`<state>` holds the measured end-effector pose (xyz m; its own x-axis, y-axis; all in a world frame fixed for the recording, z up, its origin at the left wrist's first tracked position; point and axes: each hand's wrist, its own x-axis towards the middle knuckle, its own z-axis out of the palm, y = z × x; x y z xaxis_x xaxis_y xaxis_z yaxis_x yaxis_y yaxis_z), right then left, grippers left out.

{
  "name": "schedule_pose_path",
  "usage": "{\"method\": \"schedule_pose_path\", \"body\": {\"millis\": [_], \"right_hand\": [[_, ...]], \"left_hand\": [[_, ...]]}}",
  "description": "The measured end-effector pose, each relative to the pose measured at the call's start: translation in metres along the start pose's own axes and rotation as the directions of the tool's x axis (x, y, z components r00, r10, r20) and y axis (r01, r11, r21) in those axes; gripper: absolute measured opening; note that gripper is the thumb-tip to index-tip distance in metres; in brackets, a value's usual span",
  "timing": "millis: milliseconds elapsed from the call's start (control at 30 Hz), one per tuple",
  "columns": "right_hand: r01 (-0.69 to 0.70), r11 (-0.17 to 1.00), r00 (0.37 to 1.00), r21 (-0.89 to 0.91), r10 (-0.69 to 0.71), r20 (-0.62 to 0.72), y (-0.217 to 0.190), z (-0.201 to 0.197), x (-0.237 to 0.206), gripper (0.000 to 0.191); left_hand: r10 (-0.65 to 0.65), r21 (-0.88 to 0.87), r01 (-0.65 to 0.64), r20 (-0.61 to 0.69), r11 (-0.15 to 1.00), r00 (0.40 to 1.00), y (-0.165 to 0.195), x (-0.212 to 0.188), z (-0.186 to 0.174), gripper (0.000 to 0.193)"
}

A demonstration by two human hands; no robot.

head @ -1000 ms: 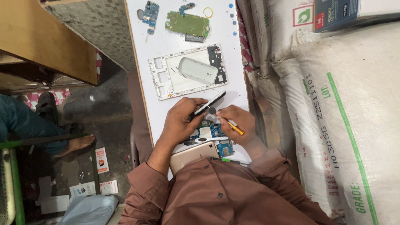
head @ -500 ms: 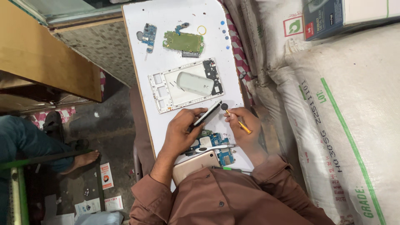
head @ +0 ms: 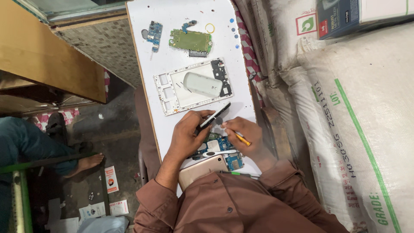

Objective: The person sits at a workbench and repairs a feature phone, separating the keypad and housing from the body, handling the internal board, and using a small brush to clean the phone's components and interior. Disassembled covers and parts of other phones lie on the bench around them.

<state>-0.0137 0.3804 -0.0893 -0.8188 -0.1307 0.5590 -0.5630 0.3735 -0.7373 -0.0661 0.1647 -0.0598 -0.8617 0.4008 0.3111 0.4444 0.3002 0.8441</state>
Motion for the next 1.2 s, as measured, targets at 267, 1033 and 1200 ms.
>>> {"method": "schedule_pose_path", "body": {"millis": [267, 1033, 1200], "right_hand": [[-0.074, 0.997, 0.997, 0.034, 0.073, 0.015, -0.0041, -0.0037, 0.0011, 0.016], [-0.268, 0.959, 0.958, 0.094, 0.276, -0.083, -0.0046, -0.0014, 0.0043, 0.013], [-0.021, 0.999, 0.998, 0.026, 0.02, 0.056, -0.0062, -0.001, 0.0032, 0.013]], "left_hand": [[-0.009, 0.02, 0.009, -0.005, 1.0, 1.0, 0.0005, 0.0002, 0.0011, 0.022], [0.018, 0.03, -0.018, -0.006, 0.999, 1.0, 0.0025, 0.0019, -0.0017, 0.024], [0.015, 0.03, -0.014, -0.008, 0.999, 1.0, 0.0011, 0.0002, -0.0004, 0.024]]}}
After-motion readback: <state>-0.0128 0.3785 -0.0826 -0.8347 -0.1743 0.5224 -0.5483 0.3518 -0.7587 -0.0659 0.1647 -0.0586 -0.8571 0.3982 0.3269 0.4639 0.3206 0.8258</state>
